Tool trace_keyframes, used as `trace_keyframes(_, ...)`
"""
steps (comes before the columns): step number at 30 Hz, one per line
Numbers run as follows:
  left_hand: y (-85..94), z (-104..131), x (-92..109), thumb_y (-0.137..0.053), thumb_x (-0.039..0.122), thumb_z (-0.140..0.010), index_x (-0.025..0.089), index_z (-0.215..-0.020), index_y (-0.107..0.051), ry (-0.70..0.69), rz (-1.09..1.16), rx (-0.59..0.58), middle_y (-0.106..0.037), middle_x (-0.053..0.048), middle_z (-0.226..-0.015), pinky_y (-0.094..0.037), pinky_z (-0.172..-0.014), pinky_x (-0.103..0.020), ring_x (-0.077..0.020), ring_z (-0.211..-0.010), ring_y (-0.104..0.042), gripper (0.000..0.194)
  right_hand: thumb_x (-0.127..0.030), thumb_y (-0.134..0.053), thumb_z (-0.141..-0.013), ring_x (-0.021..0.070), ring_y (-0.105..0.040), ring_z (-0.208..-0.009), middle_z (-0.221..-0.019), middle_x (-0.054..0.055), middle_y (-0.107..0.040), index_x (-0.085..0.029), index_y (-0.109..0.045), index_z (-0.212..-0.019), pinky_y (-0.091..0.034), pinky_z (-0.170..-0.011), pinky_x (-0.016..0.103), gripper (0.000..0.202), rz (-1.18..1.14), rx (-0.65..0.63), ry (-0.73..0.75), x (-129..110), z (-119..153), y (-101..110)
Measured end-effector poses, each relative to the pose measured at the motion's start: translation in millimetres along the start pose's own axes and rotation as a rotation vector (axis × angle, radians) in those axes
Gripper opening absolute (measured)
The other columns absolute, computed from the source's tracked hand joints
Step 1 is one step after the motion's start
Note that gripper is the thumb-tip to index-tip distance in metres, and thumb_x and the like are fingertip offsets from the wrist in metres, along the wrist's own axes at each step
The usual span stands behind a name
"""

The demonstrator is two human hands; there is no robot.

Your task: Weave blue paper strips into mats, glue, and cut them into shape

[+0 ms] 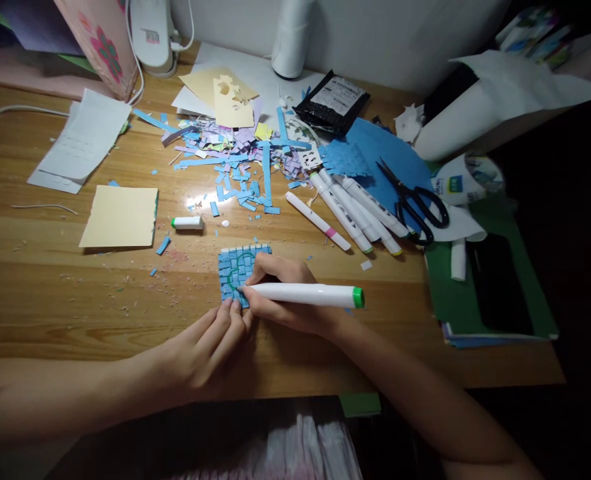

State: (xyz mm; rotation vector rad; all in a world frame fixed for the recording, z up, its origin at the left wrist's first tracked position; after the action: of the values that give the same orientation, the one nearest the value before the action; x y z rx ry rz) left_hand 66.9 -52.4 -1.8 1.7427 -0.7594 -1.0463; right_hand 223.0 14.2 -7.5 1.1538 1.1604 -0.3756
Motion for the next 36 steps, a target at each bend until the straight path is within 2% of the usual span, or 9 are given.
trace_keyframes(9, -2.1, 2, 2, -0.041, 0.013, -0.087, -0.001, -0.112, -0.058, 0.009, -0.01, 0.025, -0.064, -0.016, -0.098, -0.051, -0.071, -0.033, -0.0242, -0.089, -0.062, 0.033, -0.015, -0.055, -0.076, 0.0111, -0.043, -0.058, -0.063, -0.004, -0.046, -0.021, -0.043, -0.068, -0.034, -0.054, 0.025, 0.016, -0.023, 0.048, 0.037, 8, 4, -2)
trace_keyframes(13, -4.6, 0, -11, -0.038, 0.014, -0.088, 0.0, -0.107, -0.057, 0.003, 0.184, 0.092, -0.063, -0.013, -0.09, -0.049, -0.066, -0.031, -0.0189, -0.079, -0.061, 0.031, -0.025, -0.053, -0.083, 0.0103, -0.039, -0.054, -0.063, -0.004, -0.043, -0.021, -0.046, -0.072, -0.031, -0.05, 0.024, 0.014, -0.213, 0.22, -0.044, 11, 5, 4)
trace_keyframes(16, -5.6, -6, -44, -0.037, 0.013, -0.089, 0.009, -0.098, -0.055, 0.244, 0.369, 0.164, -0.059, -0.004, -0.075, -0.044, -0.053, -0.025, -0.0128, -0.061, -0.053, 0.021, -0.032, -0.056, -0.084, 0.0092, -0.038, -0.05, -0.061, -0.005, -0.044, -0.02, -0.048, -0.073, -0.03, -0.046, 0.023, 0.017, -0.33, 0.362, -0.127, 14, 4, 15)
trace_keyframes(18, -3.8, -9, -73, -0.039, 0.011, -0.088, 0.009, -0.098, -0.053, 0.509, 0.233, 0.173, -0.059, -0.009, -0.084, -0.044, -0.056, -0.027, -0.0165, -0.069, -0.053, 0.017, -0.032, -0.06, -0.081, 0.0094, -0.042, -0.052, -0.065, -0.004, -0.048, -0.021, -0.051, -0.076, -0.033, -0.047, 0.022, 0.016, -0.29, 0.447, -0.139, 15, 3, 23)
trace_keyframes(21, -1.6, -11, -106, -0.043, 0.012, -0.084, 0.005, -0.096, -0.054, 0.714, 0.006, -0.075, -0.056, -0.018, -0.093, -0.043, -0.06, -0.035, -0.027, -0.082, -0.053, 0.017, -0.03, -0.063, -0.079, 0.0122, -0.049, -0.062, -0.074, -0.002, -0.054, -0.023, -0.057, -0.081, -0.039, -0.053, 0.024, 0.01, -0.194, 0.503, -0.118, 14, 1, 31)
trace_keyframes(24, -3.4, -9, -118, -0.039, 0.006, -0.082, 0.01, -0.081, -0.055, 0.68, 0.019, -0.314, -0.054, -0.013, -0.079, -0.039, -0.056, -0.034, -0.0251, -0.071, -0.052, 0.016, -0.031, -0.055, -0.085, 0.0166, -0.054, -0.07, -0.078, 0.001, -0.058, -0.026, -0.06, -0.092, -0.043, -0.058, 0.028, 0.01, -0.197, 0.413, -0.114, 14, 0, 31)
trace_keyframes(26, -6.3, -8, -118, -0.035, 0.001, -0.081, 0.011, -0.081, -0.055, 0.617, 0.054, -0.378, -0.055, -0.012, -0.079, -0.038, -0.056, -0.033, -0.0235, -0.068, -0.051, 0.022, -0.032, -0.049, -0.088, 0.0184, -0.055, -0.07, -0.077, 0.003, -0.058, -0.028, -0.061, -0.097, -0.045, -0.059, 0.031, 0.016, -0.227, 0.347, -0.109, 13, 0, 30)
trace_keyframes(31, -12.8, -8, -113, -0.033, 0.004, -0.084, 0.011, -0.082, -0.053, 0.508, 0.098, -0.32, -0.055, -0.012, -0.079, -0.039, -0.058, -0.033, -0.0223, -0.066, -0.049, 0.022, -0.031, -0.049, -0.088, 0.0182, -0.055, -0.067, -0.078, 0.004, -0.058, -0.028, -0.059, -0.096, -0.048, -0.058, 0.032, 0.014, -0.273, 0.344, -0.098, 10, 0, 28)
trace_keyframes(36, -15.2, -9, -115, -0.032, 0.006, -0.086, 0.013, -0.08, -0.049, 0.567, 0.152, -0.2, -0.052, -0.007, -0.072, -0.036, -0.052, -0.029, -0.0172, -0.059, -0.046, 0.02, -0.029, -0.053, -0.087, 0.0152, -0.059, -0.068, -0.077, 0.001, -0.061, -0.027, -0.056, -0.101, -0.05, -0.06, 0.028, 0.015, -0.342, 0.367, -0.059, 9, -1, 29)
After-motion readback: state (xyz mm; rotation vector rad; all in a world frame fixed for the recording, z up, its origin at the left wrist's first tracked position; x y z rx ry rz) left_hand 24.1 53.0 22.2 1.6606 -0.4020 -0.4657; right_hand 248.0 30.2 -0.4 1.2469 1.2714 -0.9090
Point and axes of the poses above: each hand's wrist, its own z-axis away from the middle knuckle, its own y-axis out of the back of the hand, x = y × z, the point moved 2 cm from there along -z, towards the middle knuckle
